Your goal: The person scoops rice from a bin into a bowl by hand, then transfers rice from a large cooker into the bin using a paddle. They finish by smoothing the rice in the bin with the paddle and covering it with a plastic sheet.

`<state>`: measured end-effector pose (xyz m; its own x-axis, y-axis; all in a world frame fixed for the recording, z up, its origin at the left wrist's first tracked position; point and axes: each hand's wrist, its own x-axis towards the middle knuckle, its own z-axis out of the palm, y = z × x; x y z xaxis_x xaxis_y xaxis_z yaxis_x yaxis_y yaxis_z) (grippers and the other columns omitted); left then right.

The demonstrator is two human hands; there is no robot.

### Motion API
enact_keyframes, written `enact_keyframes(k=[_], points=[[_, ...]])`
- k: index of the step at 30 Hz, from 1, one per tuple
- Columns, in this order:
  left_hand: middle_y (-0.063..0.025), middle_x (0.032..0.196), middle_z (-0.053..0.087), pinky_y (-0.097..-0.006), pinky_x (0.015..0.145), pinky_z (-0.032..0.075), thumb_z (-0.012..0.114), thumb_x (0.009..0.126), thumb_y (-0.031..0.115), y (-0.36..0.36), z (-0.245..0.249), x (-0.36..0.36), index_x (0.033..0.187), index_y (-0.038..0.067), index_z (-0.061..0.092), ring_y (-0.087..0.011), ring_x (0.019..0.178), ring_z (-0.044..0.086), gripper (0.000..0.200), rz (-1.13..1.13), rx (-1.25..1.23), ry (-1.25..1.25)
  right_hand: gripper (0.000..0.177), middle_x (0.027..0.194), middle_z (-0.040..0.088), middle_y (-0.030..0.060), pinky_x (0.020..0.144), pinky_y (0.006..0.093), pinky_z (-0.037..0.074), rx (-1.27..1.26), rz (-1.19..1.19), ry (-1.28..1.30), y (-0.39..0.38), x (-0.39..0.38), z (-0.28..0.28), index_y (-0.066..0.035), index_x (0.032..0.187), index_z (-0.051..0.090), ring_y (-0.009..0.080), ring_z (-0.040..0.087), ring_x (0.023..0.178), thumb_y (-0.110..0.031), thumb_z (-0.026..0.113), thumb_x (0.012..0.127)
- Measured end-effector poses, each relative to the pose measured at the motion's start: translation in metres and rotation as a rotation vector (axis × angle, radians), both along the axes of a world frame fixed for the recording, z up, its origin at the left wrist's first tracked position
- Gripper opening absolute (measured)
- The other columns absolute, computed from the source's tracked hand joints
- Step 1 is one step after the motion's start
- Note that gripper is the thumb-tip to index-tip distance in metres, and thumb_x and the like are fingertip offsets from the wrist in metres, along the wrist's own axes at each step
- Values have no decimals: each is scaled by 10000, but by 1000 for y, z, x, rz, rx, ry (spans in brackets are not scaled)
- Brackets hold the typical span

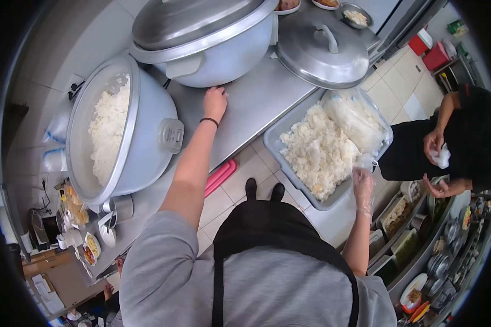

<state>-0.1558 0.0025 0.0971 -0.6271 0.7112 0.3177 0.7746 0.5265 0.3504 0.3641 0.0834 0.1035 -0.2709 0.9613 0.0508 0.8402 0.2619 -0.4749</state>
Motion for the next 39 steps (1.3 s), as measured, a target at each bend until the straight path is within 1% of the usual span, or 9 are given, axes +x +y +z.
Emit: enact_keyframes(k=[3, 8, 14, 18, 22, 26, 32, 35, 39], points=[[-193, 989, 596, -400, 775, 475, 546, 736, 79, 6, -4, 14, 886, 31, 670, -358, 892, 561, 200, -46, -144, -8, 147, 855, 630, 168, 723, 384, 473, 44, 94, 21, -6, -1, 2, -45, 886, 636, 330, 603, 821, -155, 620, 790], [-67, 881, 635, -286, 734, 504, 587, 801, 92, 38, 43, 133, 1002, 4, 622, -143, 808, 610, 222, -308, 259, -1468, 146, 884, 631, 157, 764, 374, 469, 45, 95, 244, -15, -36, 54, -44, 932, 636, 302, 609, 863, -105, 592, 807], [-122, 981, 616, -323, 816, 501, 539, 831, 106, 78, 16, 274, 1153, 12, 512, -202, 938, 600, 337, -321, 22, -2325, 308, 1260, 478, 160, 997, 414, 319, 356, 491, 364, -20, -113, 52, -46, 1167, 534, 330, 449, 1162, -79, 468, 868], [-189, 1237, 444, -434, 912, 396, 452, 883, 255, 67, 37, 262, 1253, 29, 359, -351, 1040, 509, 443, -147, -65, -2134, 361, 1288, 453, 164, 1007, 422, 301, -45, 63, -142, 14, -69, -34, -51, 1206, 508, 331, 420, 1189, -201, 453, 883], [-182, 1230, 456, -432, 887, 398, 437, 891, 273, 84, -26, 269, 1240, 26, 376, -340, 1074, 480, 432, 180, -141, -2239, 423, 1261, 476, 175, 1017, 380, 293, 12, 244, 574, -16, -115, -9, -46, 1216, 496, 329, 417, 1186, -315, 365, 917], [-126, 963, 597, -357, 836, 437, 463, 875, 248, 64, -3, 287, 1068, 105, 521, -225, 883, 576, 247, -355, -39, -2364, 476, 1285, 455, 176, 1021, 355, 289, -289, 276, 687, 16, -99, -66, -40, 1247, 466, 290, 434, 1188, -374, 358, 926], [-88, 695, 653, -307, 826, 423, 561, 821, 178, 47, 80, 263, 1315, 82, 400, -161, 969, 575, 528, -568, -34, -1636, 235, 968, 633, 160, 815, 401, 464, 140, 55, -98, 99, 0, -61, -58, 965, 636, 319, 598, 915, -190, 509, 817], [-105, 978, 635, -302, 904, 399, 575, 740, 27, 35, 74, 268, 1239, 56, 485, -203, 995, 576, 508, -639, 48, -860, 230, 943, 644, 133, 787, 382, 480, 4, 31, -436, 134, 23, -66, -79, 939, 654, 289, 616, 878, -179, 507, 793], [-91, 1003, 629, -280, 893, 405, 608, 798, 146, 29, 70, 252, 1052, 34, 618, -188, 968, 567, 278, -620, -34, -884, 267, 988, 644, 90, 829, 394, 465, -101, 193, -764, 132, 20, -95, -133, 970, 661, 269, 611, 928, -202, 493, 775]])
